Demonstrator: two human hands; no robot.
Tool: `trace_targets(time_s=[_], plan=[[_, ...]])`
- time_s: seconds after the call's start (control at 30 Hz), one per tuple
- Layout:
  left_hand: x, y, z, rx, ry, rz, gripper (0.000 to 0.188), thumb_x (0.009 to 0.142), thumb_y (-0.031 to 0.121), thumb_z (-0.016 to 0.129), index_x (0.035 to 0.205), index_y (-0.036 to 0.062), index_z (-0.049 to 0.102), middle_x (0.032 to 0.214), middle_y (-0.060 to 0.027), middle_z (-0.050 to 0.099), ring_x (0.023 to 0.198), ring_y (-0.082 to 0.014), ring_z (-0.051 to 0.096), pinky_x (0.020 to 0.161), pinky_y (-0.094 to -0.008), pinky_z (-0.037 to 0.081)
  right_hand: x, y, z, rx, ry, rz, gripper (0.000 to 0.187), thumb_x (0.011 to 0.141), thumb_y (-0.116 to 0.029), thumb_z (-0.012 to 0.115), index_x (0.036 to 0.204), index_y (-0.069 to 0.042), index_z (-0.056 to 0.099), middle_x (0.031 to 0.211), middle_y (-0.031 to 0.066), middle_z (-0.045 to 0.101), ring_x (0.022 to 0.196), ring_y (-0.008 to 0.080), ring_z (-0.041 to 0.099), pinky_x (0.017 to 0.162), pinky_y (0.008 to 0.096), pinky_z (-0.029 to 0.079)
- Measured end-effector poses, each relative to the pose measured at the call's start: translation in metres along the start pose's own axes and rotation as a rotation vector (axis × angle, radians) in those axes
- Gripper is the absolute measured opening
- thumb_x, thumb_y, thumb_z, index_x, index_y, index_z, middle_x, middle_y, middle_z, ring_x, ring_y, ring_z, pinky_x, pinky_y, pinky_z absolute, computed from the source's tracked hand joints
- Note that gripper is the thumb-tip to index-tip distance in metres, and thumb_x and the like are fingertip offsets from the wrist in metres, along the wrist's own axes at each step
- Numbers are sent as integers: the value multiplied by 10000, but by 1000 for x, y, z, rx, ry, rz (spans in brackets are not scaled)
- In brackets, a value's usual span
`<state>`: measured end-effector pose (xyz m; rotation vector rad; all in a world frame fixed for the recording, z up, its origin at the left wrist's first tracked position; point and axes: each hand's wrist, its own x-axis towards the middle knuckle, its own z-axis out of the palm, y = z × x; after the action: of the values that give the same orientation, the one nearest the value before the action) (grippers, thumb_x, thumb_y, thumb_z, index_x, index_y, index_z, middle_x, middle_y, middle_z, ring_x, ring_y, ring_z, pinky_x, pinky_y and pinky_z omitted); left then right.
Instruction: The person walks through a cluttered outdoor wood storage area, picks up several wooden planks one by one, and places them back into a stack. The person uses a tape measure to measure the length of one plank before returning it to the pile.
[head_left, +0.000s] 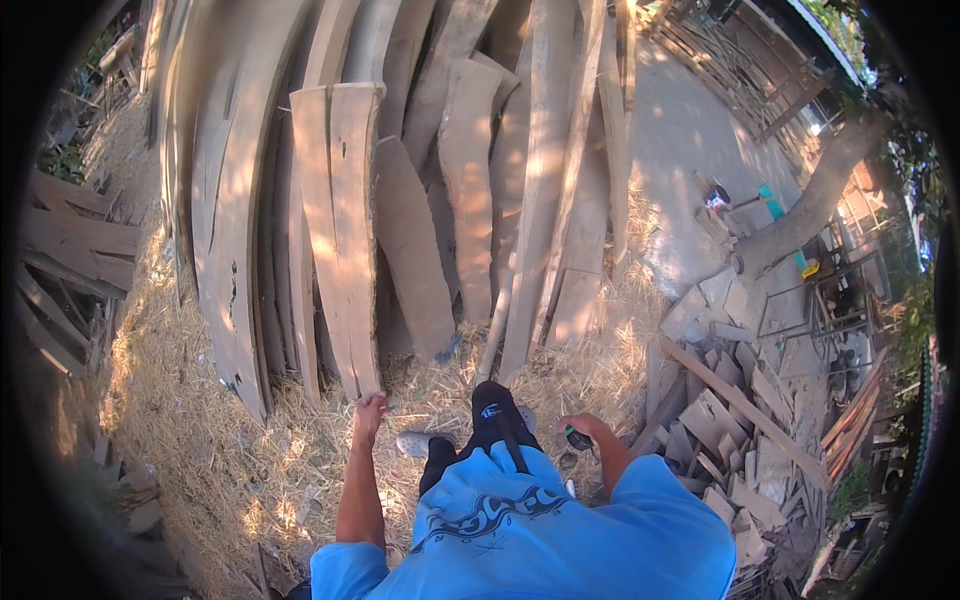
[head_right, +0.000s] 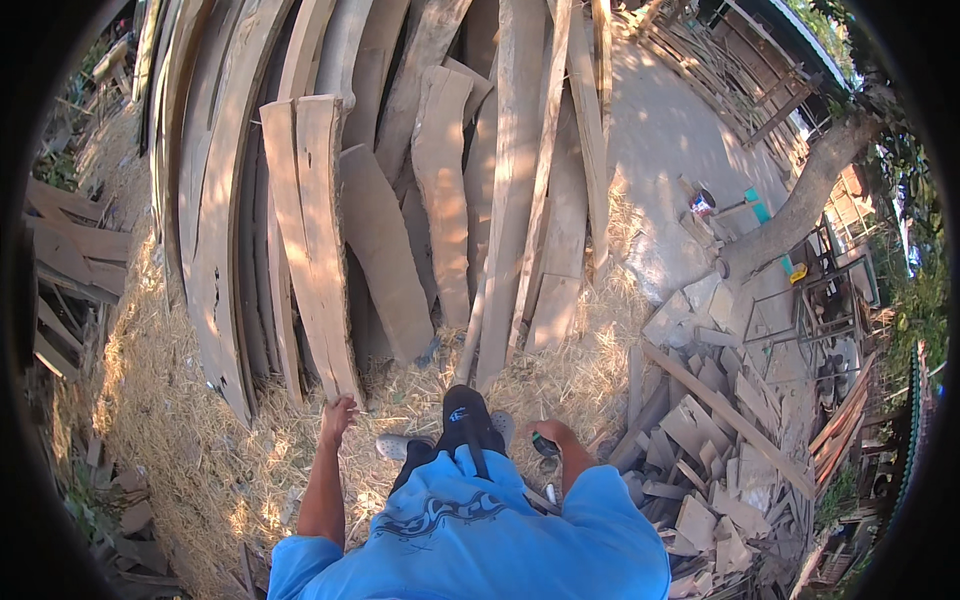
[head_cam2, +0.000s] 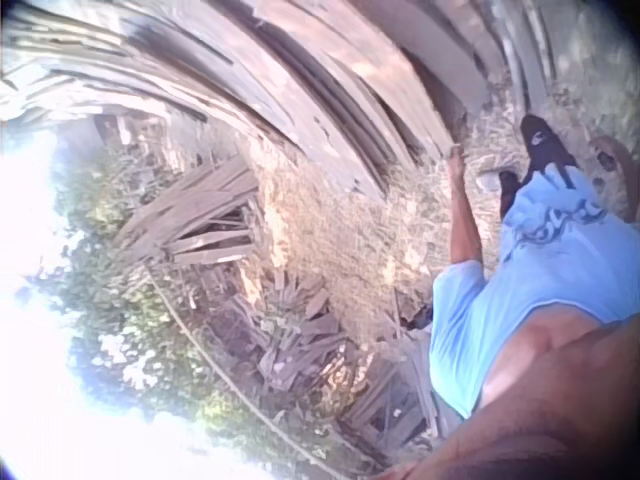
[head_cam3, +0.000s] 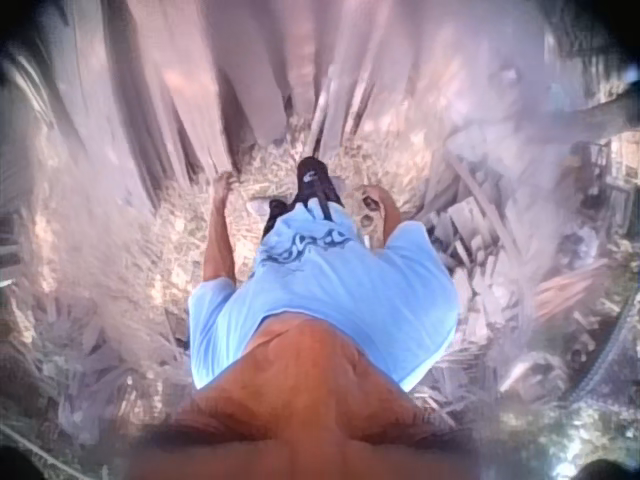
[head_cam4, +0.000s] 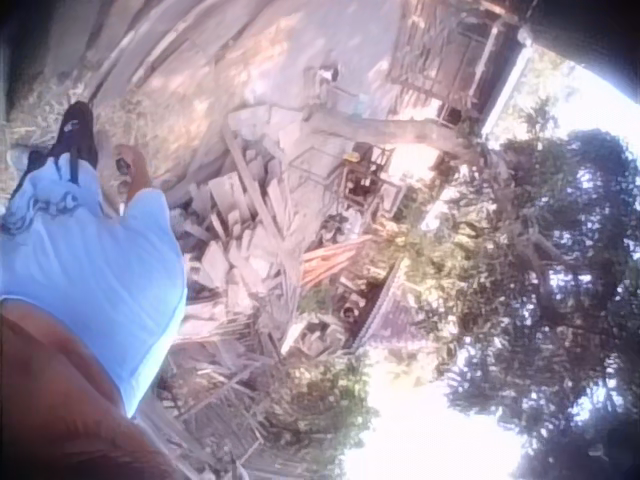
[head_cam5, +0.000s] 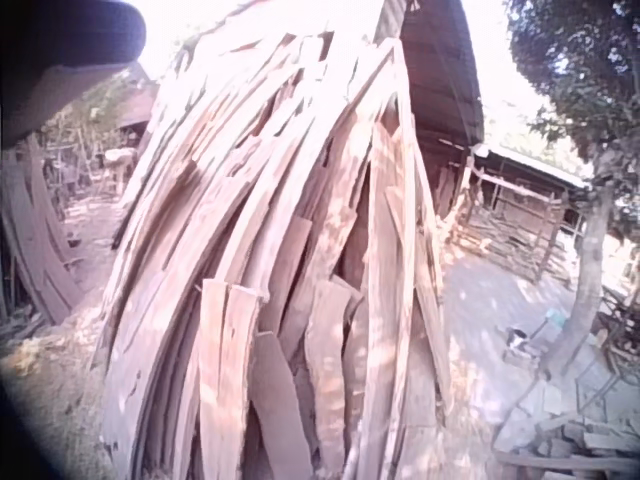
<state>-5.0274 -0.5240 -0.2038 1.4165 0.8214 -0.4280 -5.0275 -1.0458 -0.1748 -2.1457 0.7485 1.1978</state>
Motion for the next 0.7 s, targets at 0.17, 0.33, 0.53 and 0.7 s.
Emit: trace_targets(time_s=[0.17,0.33,0.53,0.7], plan=[[4,185,142,230,-203,375,437,910,308,579,1154,-54,578,972,-78,635,877,-155,601,812,-282,472,20,1,-76,393,31,12,374,765,-388,674,846,-22,665,807,81,632,673,208,573,652,363,453],[31,335,298,290,-220,635,513,903,329,594,1262,-29,512,1077,-97,621,933,-160,585,810,-276,448,87,10,-150,480,12,-116,368,773,-383,698,743,-17,698,673,68,640,627,171,593,633,322,458],[133,445,474,304,210,817,796,872,424,632,1440,-8,278,1377,-257,402,1197,-285,484,1011,-352,373,281,37,-210,374,6,-117,397,769,-438,680,779,-45,737,763,132,701,762,225,663,747,336,490],[225,453,547,228,679,1022,738,868,268,655,1408,6,226,1260,-256,434,1027,-284,522,897,-351,435,428,29,-246,119,117,-105,397,714,-420,655,765,-31,713,813,170,695,852,320,673,769,422,509]])
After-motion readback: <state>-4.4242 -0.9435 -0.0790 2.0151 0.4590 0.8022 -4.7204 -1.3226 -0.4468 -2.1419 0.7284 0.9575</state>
